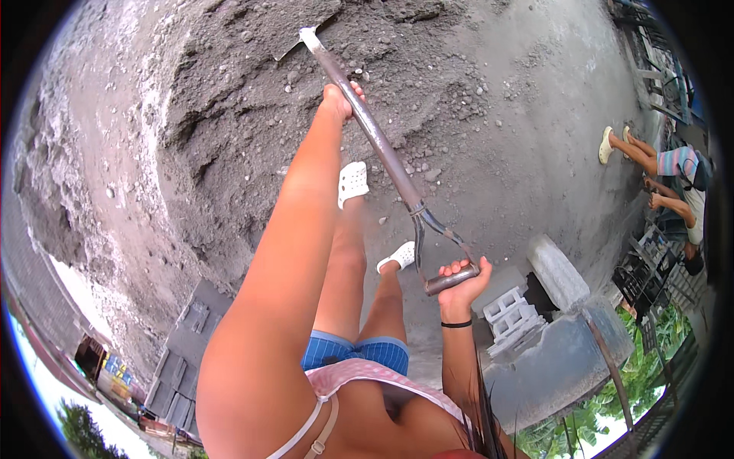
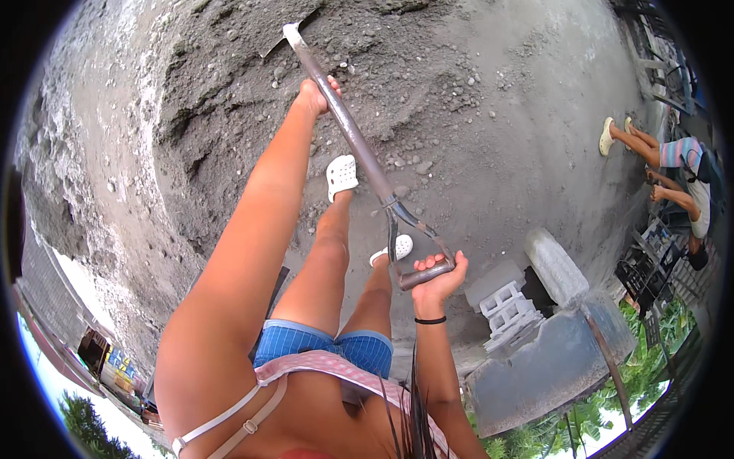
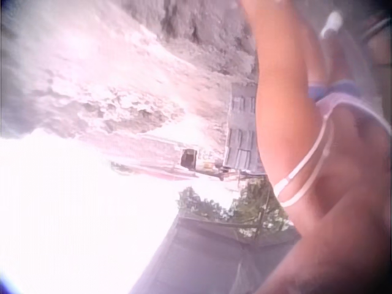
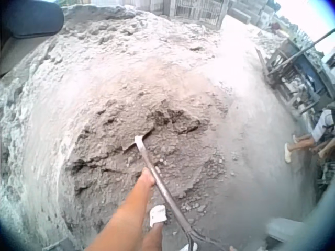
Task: The person repeatedly scoops wet concrete with a shovel and transfers it into a cement mixer. Another person is visible nearby also working with concrete.
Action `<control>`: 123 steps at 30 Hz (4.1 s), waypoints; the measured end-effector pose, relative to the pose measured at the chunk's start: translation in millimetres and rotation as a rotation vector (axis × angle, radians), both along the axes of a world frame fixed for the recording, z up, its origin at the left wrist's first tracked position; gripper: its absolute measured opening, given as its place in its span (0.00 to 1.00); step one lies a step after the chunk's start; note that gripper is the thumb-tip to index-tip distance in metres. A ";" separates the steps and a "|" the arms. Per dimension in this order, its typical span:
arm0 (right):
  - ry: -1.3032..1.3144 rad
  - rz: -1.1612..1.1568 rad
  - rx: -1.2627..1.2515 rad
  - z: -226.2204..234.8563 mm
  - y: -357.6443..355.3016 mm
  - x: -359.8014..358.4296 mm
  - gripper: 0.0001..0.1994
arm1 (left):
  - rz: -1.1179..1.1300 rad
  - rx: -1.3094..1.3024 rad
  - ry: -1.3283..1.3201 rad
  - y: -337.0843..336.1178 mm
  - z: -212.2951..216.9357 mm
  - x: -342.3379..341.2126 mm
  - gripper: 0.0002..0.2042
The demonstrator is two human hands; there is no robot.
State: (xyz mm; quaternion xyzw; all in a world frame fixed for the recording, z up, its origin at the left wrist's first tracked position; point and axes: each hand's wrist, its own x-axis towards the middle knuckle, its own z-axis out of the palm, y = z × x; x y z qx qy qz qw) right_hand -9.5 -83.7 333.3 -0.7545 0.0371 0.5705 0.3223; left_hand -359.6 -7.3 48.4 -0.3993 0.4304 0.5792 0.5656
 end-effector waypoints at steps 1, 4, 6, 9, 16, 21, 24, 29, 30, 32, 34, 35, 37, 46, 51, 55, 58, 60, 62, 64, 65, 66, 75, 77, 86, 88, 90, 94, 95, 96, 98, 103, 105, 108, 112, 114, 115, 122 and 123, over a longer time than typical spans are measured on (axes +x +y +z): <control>0.006 -0.006 0.009 9.2 0.2 -2.2 0.20 | -0.017 0.031 -0.034 2.9 3.0 1.9 0.19; 0.027 -0.073 0.043 38.7 3.5 -10.5 0.22 | -0.101 0.004 -0.014 13.2 11.4 7.5 0.18; 0.093 -0.165 0.046 41.5 -5.4 6.6 0.17 | -0.110 -0.092 0.028 -1.3 17.5 8.9 0.17; 0.084 -0.201 0.063 54.3 -30.5 52.0 0.13 | -0.230 -0.196 0.062 -34.2 31.5 42.3 0.21; -0.017 -0.195 0.134 125.9 -174.8 244.7 0.16 | -0.397 -0.306 0.033 -149.8 106.5 217.0 0.14; 0.017 -0.377 0.018 160.8 -319.1 362.4 0.18 | -0.507 -0.398 0.149 -232.3 194.9 334.1 0.14; 0.104 -0.518 0.002 162.2 -421.3 424.1 0.19 | -0.645 -0.342 0.252 -266.3 241.3 415.1 0.16; 0.201 -0.753 0.056 150.4 -558.5 483.3 0.22 | -0.792 -0.116 0.404 -279.5 352.5 571.2 0.16; 0.221 -0.823 0.077 148.5 -578.0 489.8 0.23 | -0.853 -0.056 0.433 -277.6 379.8 606.2 0.16; 0.271 -0.953 0.179 149.4 -602.8 494.5 0.23 | -0.942 0.076 0.434 -272.7 430.2 676.6 0.19; 0.375 -1.116 0.321 146.2 -617.4 492.6 0.23 | -1.125 0.296 0.371 -264.9 477.6 744.2 0.20; 0.410 -1.177 0.398 141.6 -618.8 491.9 0.22 | -1.211 0.450 0.350 -265.8 503.4 780.1 0.19; 0.491 -1.284 0.560 130.8 -611.1 486.9 0.22 | -1.286 0.639 0.309 -274.5 559.6 858.7 0.16; 1.098 -1.234 1.233 187.6 -463.0 510.5 0.15 | -1.703 1.090 0.176 -242.7 680.0 1143.4 0.34; 1.044 -1.543 1.166 224.7 -438.4 514.4 0.14 | -1.765 1.093 0.343 -275.8 697.2 1205.2 0.25; 1.002 -1.642 1.172 308.1 -471.8 526.5 0.14 | -1.624 1.182 0.376 -236.6 704.3 1221.8 0.25; 0.911 -1.658 1.225 328.3 -500.7 533.4 0.15 | -1.679 1.074 0.147 -234.6 721.0 1169.7 0.21; 0.719 -1.565 1.254 319.2 -523.9 529.7 0.17 | -1.628 0.855 -0.607 -185.2 698.8 1116.9 0.19; 0.381 -1.389 1.229 277.7 -557.6 525.9 0.17 | -1.609 0.915 -0.445 -220.5 693.1 1043.8 0.24; 0.282 -1.366 1.012 233.4 -572.9 526.9 0.18 | -1.601 0.993 -0.497 -231.7 670.3 961.4 0.19; 0.173 -1.335 0.808 215.7 -572.0 526.9 0.18 | -1.559 1.011 -0.504 -228.7 655.6 917.3 0.14; 0.216 -1.271 0.778 203.5 -562.4 533.3 0.18 | -1.494 1.034 -0.496 -220.8 634.5 875.7 0.11; 0.064 -0.208 0.597 207.6 -365.0 530.2 0.18 | -0.526 0.431 -0.035 -181.6 415.0 495.5 0.15; 0.096 -0.072 0.598 192.2 -335.2 505.6 0.17 | -0.304 0.278 0.011 -219.3 385.7 441.1 0.16; -0.167 -0.035 0.231 178.7 -290.6 451.9 0.17 | -0.093 -0.007 -0.259 -280.9 221.4 412.6 0.18; -0.338 -0.017 0.216 204.7 -278.5 461.7 0.19 | -0.073 -0.099 -0.449 -263.4 222.8 463.5 0.19; -0.458 0.021 0.175 234.4 -264.4 485.2 0.20 | -0.089 -0.075 -0.659 -243.8 221.6 503.7 0.18; -0.798 0.023 0.087 304.3 -162.0 429.0 0.21 | -0.060 -0.114 -0.897 -185.7 240.2 536.9 0.17; -0.859 0.124 0.097 302.2 -143.1 435.1 0.21 | -0.029 -0.124 -0.909 -165.5 234.7 526.9 0.17; -0.831 0.171 0.105 300.7 -109.6 425.5 0.20 | 0.016 -0.102 -0.941 -144.2 227.2 520.8 0.17; -0.782 0.264 0.113 275.6 -43.9 397.7 0.20 | 0.092 -0.062 -0.969 -103.2 199.6 482.6 0.18; -0.410 0.657 0.227 27.3 104.0 117.3 0.16 | 0.374 -0.171 -0.299 -65.1 18.1 170.2 0.20; -0.260 0.616 0.181 -14.3 101.4 22.2 0.15 | 0.237 -0.365 -0.294 -101.7 -18.6 23.2 0.22; -0.293 0.586 0.153 -26.4 79.6 17.8 0.14 | 0.284 -0.321 -0.191 -103.1 -21.3 48.0 0.23; -0.291 0.517 0.210 -18.9 58.4 28.7 0.13 | 0.276 -0.287 -0.213 -112.3 -18.9 50.8 0.23; -0.224 0.550 0.226 -18.8 47.5 38.9 0.12 | 0.254 -0.310 -0.169 -125.9 -20.5 47.8 0.23; -0.214 0.549 0.229 -22.3 41.8 47.5 0.12 | 0.225 -0.313 -0.137 -132.1 -20.7 49.6 0.22; -0.226 0.389 0.214 2.3 -29.0 199.7 0.11 | 0.045 -0.318 0.048 -181.6 47.2 154.3 0.18; -0.202 0.361 0.187 10.7 -46.5 228.4 0.12 | -0.001 -0.309 0.067 -184.5 67.1 179.3 0.17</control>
